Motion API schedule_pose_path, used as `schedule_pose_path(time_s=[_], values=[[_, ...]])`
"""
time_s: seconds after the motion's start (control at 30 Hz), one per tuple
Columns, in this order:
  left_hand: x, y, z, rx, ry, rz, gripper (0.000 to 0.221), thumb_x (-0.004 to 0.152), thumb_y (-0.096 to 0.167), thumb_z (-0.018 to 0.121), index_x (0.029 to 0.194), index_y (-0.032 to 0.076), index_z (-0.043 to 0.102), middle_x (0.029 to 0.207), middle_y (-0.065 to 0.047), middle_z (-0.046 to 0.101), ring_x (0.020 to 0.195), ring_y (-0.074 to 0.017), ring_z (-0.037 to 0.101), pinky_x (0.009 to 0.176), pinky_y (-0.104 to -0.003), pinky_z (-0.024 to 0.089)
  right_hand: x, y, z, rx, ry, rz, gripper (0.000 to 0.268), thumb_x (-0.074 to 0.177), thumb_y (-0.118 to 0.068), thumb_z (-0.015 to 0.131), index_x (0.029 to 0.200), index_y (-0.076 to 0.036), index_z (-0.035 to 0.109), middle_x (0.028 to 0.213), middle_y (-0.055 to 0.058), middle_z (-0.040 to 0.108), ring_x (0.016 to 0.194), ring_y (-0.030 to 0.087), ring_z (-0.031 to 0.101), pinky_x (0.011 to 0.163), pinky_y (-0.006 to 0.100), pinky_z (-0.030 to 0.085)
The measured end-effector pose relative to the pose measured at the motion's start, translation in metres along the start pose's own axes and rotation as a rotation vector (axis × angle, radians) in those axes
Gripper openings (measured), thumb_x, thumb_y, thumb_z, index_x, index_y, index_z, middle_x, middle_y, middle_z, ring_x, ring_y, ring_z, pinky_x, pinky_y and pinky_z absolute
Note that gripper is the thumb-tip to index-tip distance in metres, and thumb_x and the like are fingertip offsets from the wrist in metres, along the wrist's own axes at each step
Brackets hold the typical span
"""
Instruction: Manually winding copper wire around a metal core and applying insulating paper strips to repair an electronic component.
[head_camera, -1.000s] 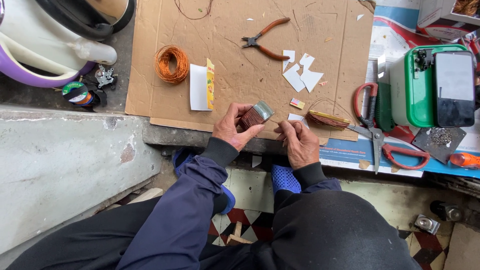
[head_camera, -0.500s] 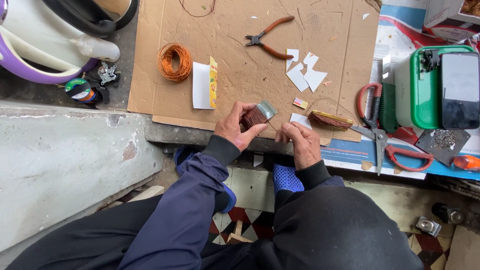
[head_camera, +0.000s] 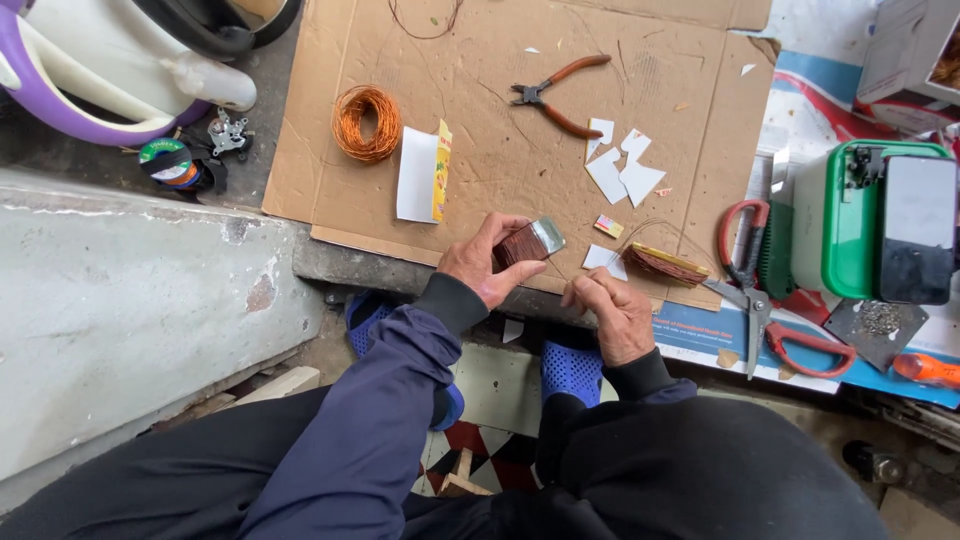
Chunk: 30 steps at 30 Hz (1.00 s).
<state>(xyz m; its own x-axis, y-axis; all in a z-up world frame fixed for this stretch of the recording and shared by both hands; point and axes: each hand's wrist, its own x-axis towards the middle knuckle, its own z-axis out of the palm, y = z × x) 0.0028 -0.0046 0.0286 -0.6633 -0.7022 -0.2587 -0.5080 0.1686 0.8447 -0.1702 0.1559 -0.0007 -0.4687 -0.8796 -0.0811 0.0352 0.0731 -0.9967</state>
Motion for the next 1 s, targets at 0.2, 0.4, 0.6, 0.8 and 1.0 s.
schedule_pose_path(time_s=[0.2, 0.4, 0.6, 0.8, 1.0], values=[[0.007, -0.022, 0.01, -0.038, -0.042, 0.097, 0.057, 0.103, 0.048, 0.079, 0.152, 0.032, 0.053, 0.146, -0.009, 0.073, 0.138, -0.0414, 0.067, 0.116, -0.056, 0.055, 0.0, -0.054, -0.004, -0.376, -0.105, -0.317, 0.019, 0.113, -0.018, 0.069, 0.102, -0.011, 0.083, 0.126, 0.013, 0.081, 0.113, 0.034, 0.078, 0.101, 0.043, 0.058], [0.02, -0.026, 0.006, 0.073, -0.085, 0.256, 0.057, 0.108, 0.037, 0.076, 0.159, 0.033, 0.053, 0.155, -0.012, 0.061, 0.145, -0.0459, 0.059, 0.123, -0.06, 0.049, 0.04, -0.05, -0.01, -0.645, -0.127, -0.636, 0.012, 0.11, -0.011, 0.075, 0.117, -0.007, 0.084, 0.118, 0.015, 0.082, 0.107, 0.038, 0.08, 0.092, 0.047, 0.064], [0.024, -0.038, 0.015, 0.017, -0.113, 0.196, 0.059, 0.108, 0.037, 0.076, 0.162, 0.038, 0.052, 0.156, -0.007, 0.061, 0.149, -0.0405, 0.058, 0.128, -0.056, 0.046, 0.089, -0.051, 0.002, -0.649, -0.19, -0.725, 0.006, 0.111, -0.01, 0.079, 0.111, -0.007, 0.084, 0.105, 0.012, 0.08, 0.095, 0.036, 0.081, 0.085, 0.045, 0.064], [0.02, -0.035, 0.018, -0.034, -0.087, 0.123, 0.074, 0.092, 0.047, 0.092, 0.155, 0.04, 0.055, 0.153, -0.005, 0.063, 0.148, -0.0388, 0.059, 0.129, -0.055, 0.046, 0.098, -0.051, 0.009, -0.768, -0.208, -0.763, 0.011, 0.113, -0.014, 0.078, 0.104, -0.008, 0.08, 0.097, 0.012, 0.079, 0.087, 0.038, 0.079, 0.077, 0.046, 0.063], [0.017, -0.033, 0.022, -0.118, -0.013, 0.116, 0.062, 0.095, 0.049, 0.089, 0.15, 0.044, 0.06, 0.148, 0.003, 0.067, 0.145, -0.0311, 0.062, 0.127, -0.05, 0.049, 0.097, -0.049, 0.006, -0.916, -0.169, -0.817, 0.018, 0.115, -0.022, 0.077, 0.099, -0.013, 0.078, 0.091, 0.008, 0.076, 0.079, 0.031, 0.075, 0.074, 0.041, 0.062]])
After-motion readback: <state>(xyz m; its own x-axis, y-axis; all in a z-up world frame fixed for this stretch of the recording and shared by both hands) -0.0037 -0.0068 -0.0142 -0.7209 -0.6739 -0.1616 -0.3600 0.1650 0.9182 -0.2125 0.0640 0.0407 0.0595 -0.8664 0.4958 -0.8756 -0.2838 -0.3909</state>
